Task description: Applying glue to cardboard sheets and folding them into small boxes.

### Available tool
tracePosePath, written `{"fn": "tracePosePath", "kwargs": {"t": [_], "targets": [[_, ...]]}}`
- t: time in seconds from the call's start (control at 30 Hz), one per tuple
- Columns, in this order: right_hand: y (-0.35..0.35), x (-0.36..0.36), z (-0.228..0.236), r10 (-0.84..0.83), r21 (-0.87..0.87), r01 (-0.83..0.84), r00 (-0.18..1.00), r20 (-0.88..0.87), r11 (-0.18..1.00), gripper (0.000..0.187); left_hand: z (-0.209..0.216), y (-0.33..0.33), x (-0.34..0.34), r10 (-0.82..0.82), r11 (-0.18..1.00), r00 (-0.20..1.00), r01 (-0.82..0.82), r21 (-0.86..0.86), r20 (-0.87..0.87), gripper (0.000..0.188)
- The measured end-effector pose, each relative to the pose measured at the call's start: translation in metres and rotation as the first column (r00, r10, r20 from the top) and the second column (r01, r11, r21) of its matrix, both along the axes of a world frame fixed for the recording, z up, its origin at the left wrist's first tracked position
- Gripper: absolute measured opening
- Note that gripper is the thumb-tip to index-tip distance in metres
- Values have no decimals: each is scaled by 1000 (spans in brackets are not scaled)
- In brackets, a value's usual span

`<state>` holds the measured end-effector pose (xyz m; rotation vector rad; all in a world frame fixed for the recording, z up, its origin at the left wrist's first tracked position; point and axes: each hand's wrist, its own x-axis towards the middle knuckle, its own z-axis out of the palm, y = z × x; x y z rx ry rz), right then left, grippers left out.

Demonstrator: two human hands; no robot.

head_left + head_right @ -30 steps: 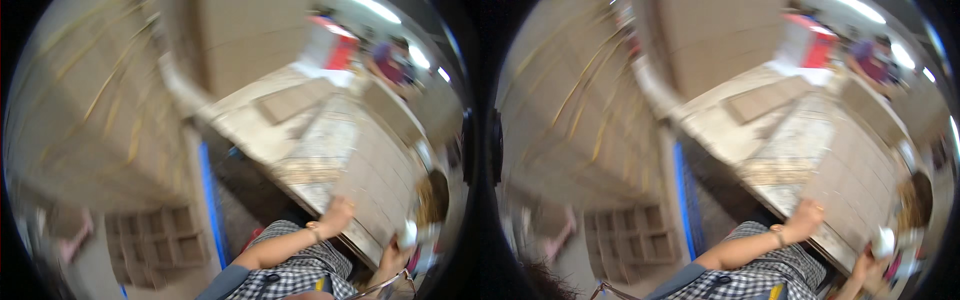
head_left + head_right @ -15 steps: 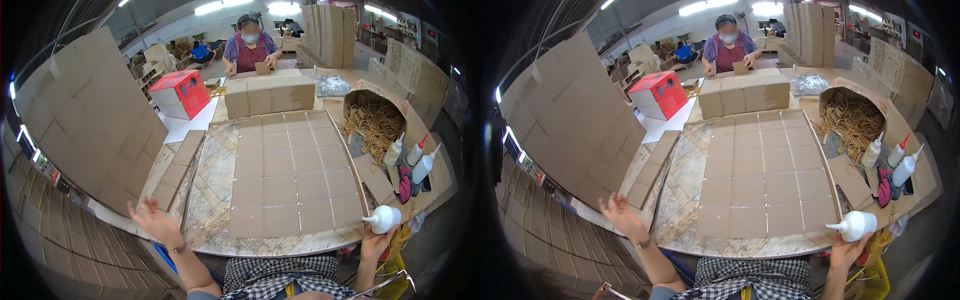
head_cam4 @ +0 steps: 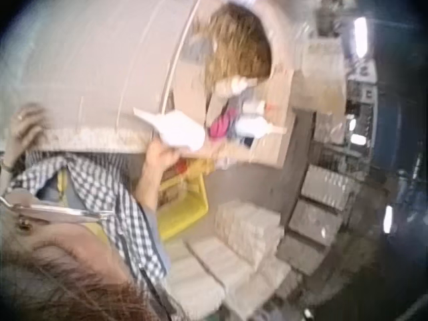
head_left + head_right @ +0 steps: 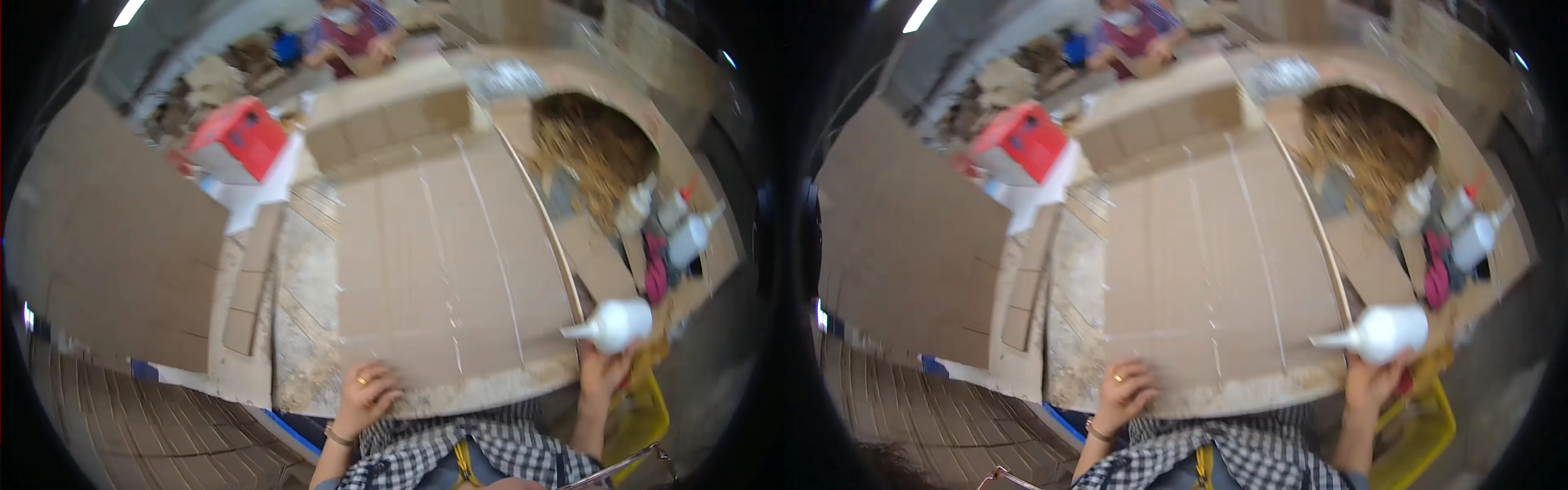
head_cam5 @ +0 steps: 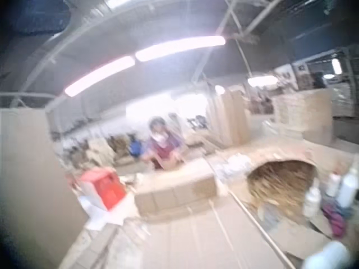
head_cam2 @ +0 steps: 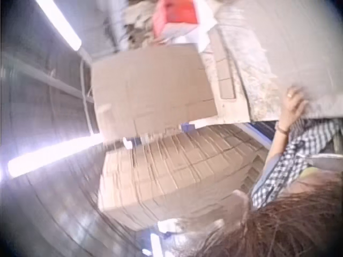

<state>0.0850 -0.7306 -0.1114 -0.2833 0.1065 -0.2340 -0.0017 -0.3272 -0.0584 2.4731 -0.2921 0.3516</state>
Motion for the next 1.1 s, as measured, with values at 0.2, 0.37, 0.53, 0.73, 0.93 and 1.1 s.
{"fn": "tracePosePath", "kwargs": {"t": [0.2, 0.37, 0.53, 0.73, 0.93, 1.1], "targets": [[9, -24, 14, -226, -359, 141, 952, -208, 923, 66, -13, -2, -29, 79, 994, 995, -74, 84, -56, 25], [6, -49, 12, -330, -715, 147, 936, -123, 684, 74, -22, 0, -28, 98, 991, 995, -95, 96, -29, 21], [14, -56, 20, -381, -875, 146, 924, -47, 462, 77, -29, 2, -29, 128, 986, 992, -128, 108, 8, 17], [25, -58, 37, -315, -952, 80, 949, -18, 295, 74, -32, -1, -29, 145, 982, 989, -149, 118, 36, 16], [28, -64, 37, -297, -971, 44, 954, -29, 236, 75, -34, -5, -32, 167, 979, 984, -173, 111, 63, 16], [37, -86, 45, -301, -985, -10, 952, -63, 174, 77, -36, -7, -31, 184, 960, 974, -207, 190, 132, 16]]}}
